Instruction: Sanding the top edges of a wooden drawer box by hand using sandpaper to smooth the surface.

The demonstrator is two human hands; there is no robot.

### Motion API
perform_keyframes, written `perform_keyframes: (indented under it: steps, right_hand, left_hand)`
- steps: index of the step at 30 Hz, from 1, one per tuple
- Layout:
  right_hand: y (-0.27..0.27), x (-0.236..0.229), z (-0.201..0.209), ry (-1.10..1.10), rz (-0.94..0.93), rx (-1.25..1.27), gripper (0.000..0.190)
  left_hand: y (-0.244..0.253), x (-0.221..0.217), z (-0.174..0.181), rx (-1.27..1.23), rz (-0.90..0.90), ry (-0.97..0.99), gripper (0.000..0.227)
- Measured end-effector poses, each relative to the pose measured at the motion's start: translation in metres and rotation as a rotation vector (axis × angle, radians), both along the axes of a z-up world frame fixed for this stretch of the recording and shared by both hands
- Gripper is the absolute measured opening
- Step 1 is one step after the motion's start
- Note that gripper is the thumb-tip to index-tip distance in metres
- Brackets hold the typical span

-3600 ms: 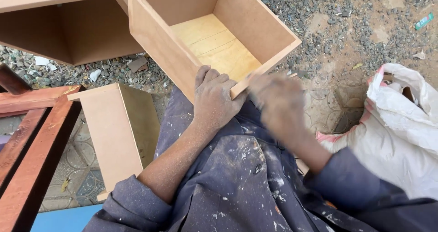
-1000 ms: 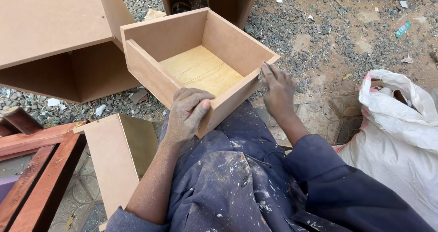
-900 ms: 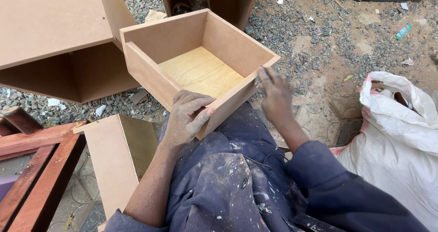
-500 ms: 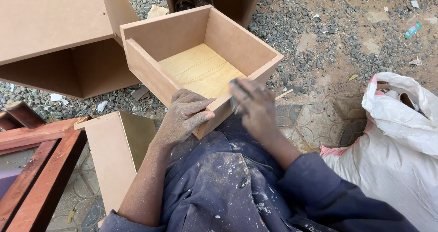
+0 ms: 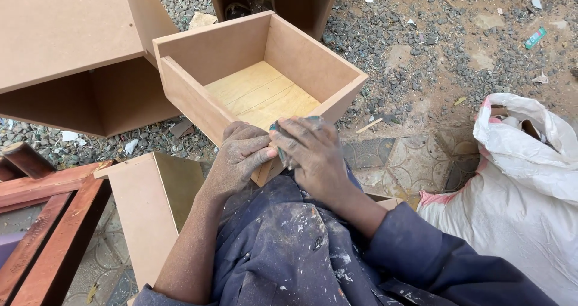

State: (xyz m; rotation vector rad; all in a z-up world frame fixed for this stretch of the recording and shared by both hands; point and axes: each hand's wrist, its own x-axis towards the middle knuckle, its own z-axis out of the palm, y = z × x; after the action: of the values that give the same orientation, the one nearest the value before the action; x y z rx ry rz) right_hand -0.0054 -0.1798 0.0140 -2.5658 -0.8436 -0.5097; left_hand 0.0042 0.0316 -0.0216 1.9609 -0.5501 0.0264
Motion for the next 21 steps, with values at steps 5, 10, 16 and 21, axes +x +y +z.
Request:
perform_keyframes:
  steps: [5,10,16,21]
  right_hand:
    - [-0.039,0.038,-0.028,0.136,-0.138,-0.028,0.032]
    - [-0.077,0.063,-0.051,0.25,-0.273,-0.052,0.031]
    - [-0.08,0.064,-0.063,0.192,-0.301,0.04,0.031]
    - [-0.075,0.06,-0.06,0.174,-0.329,0.07,0.035]
  left_hand:
    - [0.0,0.001,0.005,-0.014,-0.037,-0.037,0.042]
    - [-0.005,-0.003,0.012,-0.046,-0.008,-0.039,0.048]
    - [-0.015,-0.018,0.031,-0.037,0.089,-0.021,0.044]
    - [-0.023,-0.037,0.042,0.084,0.342,-0.165,0.022]
